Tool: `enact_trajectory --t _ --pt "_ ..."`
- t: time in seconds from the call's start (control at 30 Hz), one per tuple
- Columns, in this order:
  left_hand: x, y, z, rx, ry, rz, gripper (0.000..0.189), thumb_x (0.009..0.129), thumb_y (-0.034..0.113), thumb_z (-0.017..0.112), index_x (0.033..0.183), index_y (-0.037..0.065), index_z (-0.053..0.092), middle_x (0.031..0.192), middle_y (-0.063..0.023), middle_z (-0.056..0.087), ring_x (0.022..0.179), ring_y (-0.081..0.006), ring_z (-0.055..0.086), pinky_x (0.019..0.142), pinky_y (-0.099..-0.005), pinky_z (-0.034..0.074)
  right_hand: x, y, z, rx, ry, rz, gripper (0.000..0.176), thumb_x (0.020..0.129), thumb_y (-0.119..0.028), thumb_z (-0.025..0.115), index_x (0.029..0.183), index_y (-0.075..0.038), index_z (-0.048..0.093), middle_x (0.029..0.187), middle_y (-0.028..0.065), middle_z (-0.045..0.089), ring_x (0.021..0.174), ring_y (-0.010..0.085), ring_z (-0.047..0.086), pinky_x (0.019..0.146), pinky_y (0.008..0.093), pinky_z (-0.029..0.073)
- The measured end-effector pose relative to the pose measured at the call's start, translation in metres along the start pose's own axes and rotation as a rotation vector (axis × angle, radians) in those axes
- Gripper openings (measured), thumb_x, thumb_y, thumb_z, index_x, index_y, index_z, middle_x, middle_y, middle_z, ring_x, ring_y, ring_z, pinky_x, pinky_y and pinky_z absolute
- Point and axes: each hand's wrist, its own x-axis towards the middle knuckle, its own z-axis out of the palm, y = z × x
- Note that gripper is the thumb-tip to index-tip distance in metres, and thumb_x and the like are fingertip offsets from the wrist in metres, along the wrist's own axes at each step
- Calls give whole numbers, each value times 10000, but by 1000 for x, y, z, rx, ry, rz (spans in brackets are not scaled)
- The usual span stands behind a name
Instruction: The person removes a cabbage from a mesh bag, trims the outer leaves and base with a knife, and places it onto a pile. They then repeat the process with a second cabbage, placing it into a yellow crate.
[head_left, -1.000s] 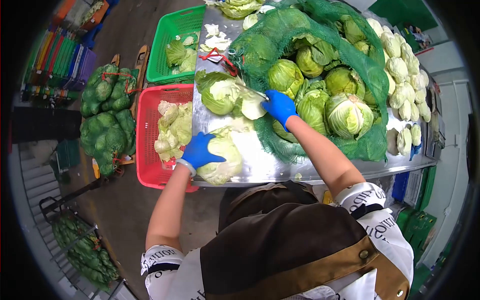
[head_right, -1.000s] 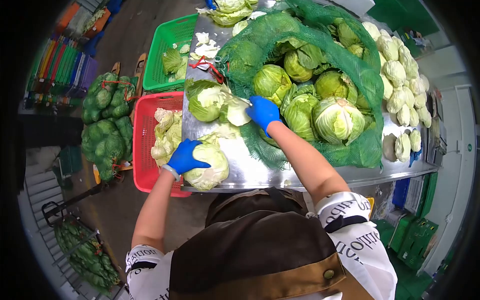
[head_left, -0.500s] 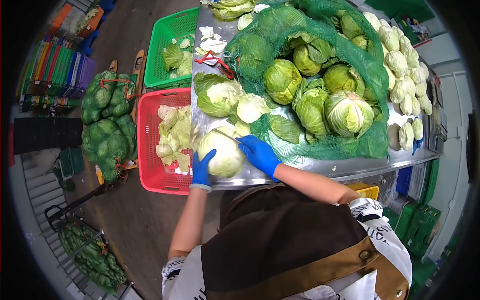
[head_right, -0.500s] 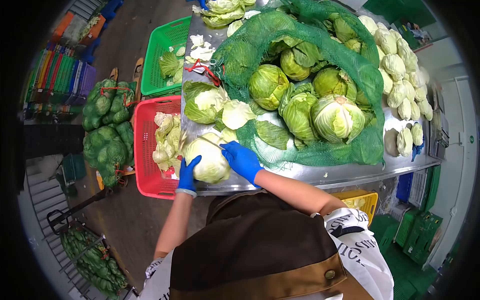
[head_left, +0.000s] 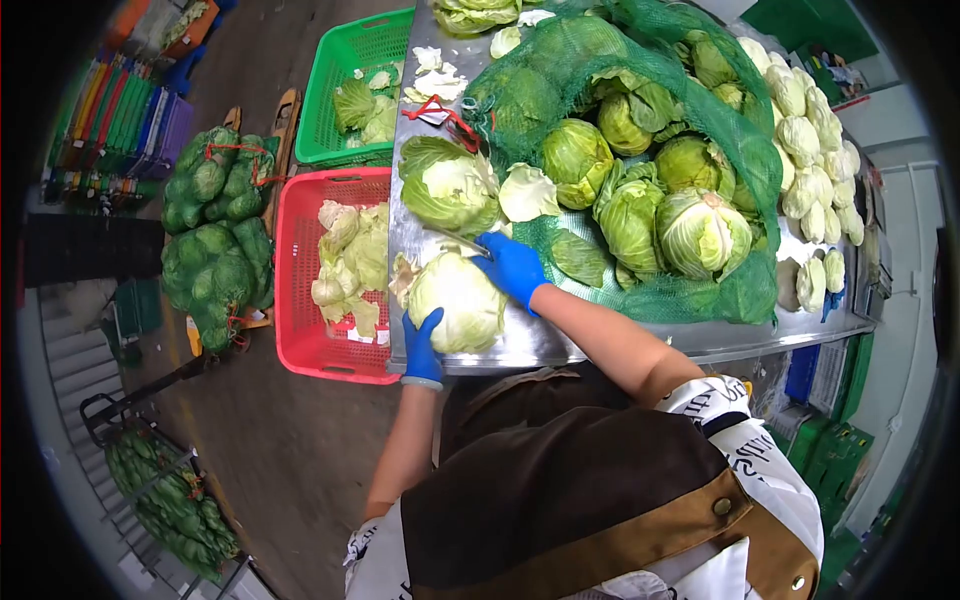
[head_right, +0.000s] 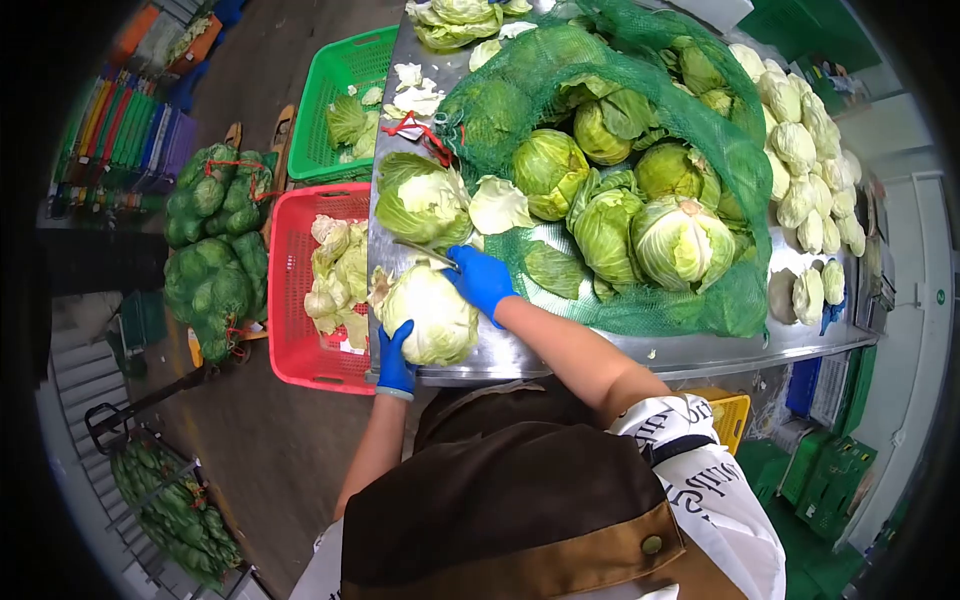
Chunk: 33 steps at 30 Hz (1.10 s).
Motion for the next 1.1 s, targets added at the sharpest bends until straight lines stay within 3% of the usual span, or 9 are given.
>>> enact_trajectory --t 0.17,0.23,0.33,0.37,0.53,0.57,0.67,0.83,1.1 --pt "-12 -5 -25 -378 -220 -63 624 872 268 582 1425 104 345 1399 -113 449 1275 -287 445 1077 -463 360 19 29 -26 -65 41 208 219 802 -232 602 955 -89 665 882 192 666 839 372 639 750 458 509" --pt "-29 14 -7 -504 -228 -19 616 876 248 578 1424 88 349 1415 -108 432 1302 -279 418 1097 -458 336 12 21 -37 77 4 126 287 822 -257 627 1050 -83 634 902 181 666 813 355 643 732 437 507" --pt "-40 44 24 -293 -168 214 619 881 225 576 1431 82 333 1420 -106 426 1309 -276 409 1094 -456 342 -13 -19 -46 691 103 -103 455 838 -308 691 1214 -82 569 1018 78 664 784 215 640 727 376 502" --pt "-41 51 25 -298 -175 179 747 834 122 605 1478 115 226 1470 -110 334 1329 -284 368 1098 -458 326 -23 -38 -63 887 -106 51 565 830 -329 717 1297 -76 523 1110 23 630 848 119 587 745 307 485" --pt "-54 80 15 58 -387 283 819 789 144 687 1460 59 224 1437 -108 339 1323 -251 356 1104 -382 311 -26 -58 -89 989 -323 71 617 811 -286 720 1347 -80 493 916 22 624 686 52 523 607 217 440" --pt "-54 90 22 195 -432 340 833 776 135 703 1456 53 228 1432 -109 342 1321 -248 356 1102 -379 312 -27 -54 -100 845 -441 130 606 804 -292 730 1320 -57 517 1045 57 634 879 93 571 796 259 469" --pt "-48 85 39 375 -324 300 840 707 37 763 1412 29 306 1350 -130 441 1244 -239 441 1046 -369 384 -28 -47 -79 555 -420 18 615 792 -308 743 1299 -33 529 1112 57 625 980 107 553 871 289 455" --pt "-15 24 19 152 9 182 746 702 19 783 1341 10 398 1246 -120 532 1124 -237 539 929 -353 490 -61 -26 -54 55 76 -469 300 869 -147 569 1167 -132 601 881 118 597 807 333 596 686 425 500" --pt "-8 19 31 16 167 175 756 706 39 783 1350 8 387 1261 -121 518 1115 -234 544 894 -343 507 -116 -11 -45 -198 -121 -317 387 887 -188 565 1273 -172 547 834 84 600 684 273 623 559 399 493"
